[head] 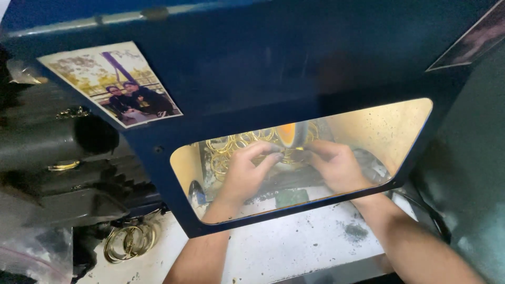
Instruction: Polishing a series of gold rings using a bench-mounted polishing machine with a rotating wheel.
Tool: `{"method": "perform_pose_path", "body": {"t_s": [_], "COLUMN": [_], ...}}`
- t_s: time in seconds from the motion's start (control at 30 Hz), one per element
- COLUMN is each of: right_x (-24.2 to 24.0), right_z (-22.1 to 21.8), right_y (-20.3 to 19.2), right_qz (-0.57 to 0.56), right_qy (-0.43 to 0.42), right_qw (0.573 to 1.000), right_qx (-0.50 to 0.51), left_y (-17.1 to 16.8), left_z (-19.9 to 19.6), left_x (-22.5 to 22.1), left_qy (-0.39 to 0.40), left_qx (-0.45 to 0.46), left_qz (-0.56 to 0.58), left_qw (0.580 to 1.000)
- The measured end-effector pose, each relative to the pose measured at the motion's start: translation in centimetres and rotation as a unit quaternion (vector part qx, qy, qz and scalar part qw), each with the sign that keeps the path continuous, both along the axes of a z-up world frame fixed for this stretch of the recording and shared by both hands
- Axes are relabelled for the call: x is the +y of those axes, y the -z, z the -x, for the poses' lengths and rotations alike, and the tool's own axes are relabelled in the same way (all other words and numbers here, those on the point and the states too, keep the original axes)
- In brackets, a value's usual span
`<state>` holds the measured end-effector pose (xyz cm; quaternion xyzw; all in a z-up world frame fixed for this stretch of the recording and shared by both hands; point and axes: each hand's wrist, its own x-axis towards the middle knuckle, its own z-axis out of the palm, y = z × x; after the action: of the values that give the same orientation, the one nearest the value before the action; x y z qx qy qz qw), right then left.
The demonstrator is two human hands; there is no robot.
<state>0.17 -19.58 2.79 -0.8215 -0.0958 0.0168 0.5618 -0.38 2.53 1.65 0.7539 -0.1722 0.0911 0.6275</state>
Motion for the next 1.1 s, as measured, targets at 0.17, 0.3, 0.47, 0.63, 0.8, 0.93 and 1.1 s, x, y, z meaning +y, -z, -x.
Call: {"method": "perform_pose_path", "body": {"t_s": [0.17, 0.3, 0.47, 0.63, 0.8, 0.93, 1.1], "right_x": [1.4, 2.1, 2.7, 2.0, 1.1, 1.6, 2.3], "right_z": [0.1, 0.3, 0.6, 1.3, 0.9, 0.6, 1.7], "right_y": [0.4, 0.0, 0.2, -1.2, -0.7, -1.0, -4.6], "right_qz": [-0.014, -0.004, -0.044, -0.053, -0.004, 0.042, 0.215], "right_qy": [0.018, 0.029, -0.005, -0.058, -0.084, -0.079, -0.181], "right_qw": [0.999, 0.999, 0.998, 0.988, 0.979, 0.979, 0.953], "right_qx": [0.026, 0.042, -0.038, -0.135, -0.187, -0.183, -0.109], "left_y": [0.4, 0.7, 0.0, -2.3, -1.6, -1.6, -2.3], "left_z": [-0.1, -0.1, 0.1, 0.7, 0.4, 0.3, 0.1], "left_x": [0.0, -0.2, 1.4, 2.4, 2.1, 2.3, 2.9], "left_qy": [-0.058, -0.081, -0.043, 0.055, 0.077, 0.075, 0.060], "left_qx": [-0.012, -0.031, -0.058, -0.080, -0.085, -0.089, -0.067], "left_qz": [0.006, 0.022, 0.043, 0.056, 0.029, 0.018, 0.007], "left_qw": [0.998, 0.996, 0.996, 0.994, 0.993, 0.993, 0.996]}}
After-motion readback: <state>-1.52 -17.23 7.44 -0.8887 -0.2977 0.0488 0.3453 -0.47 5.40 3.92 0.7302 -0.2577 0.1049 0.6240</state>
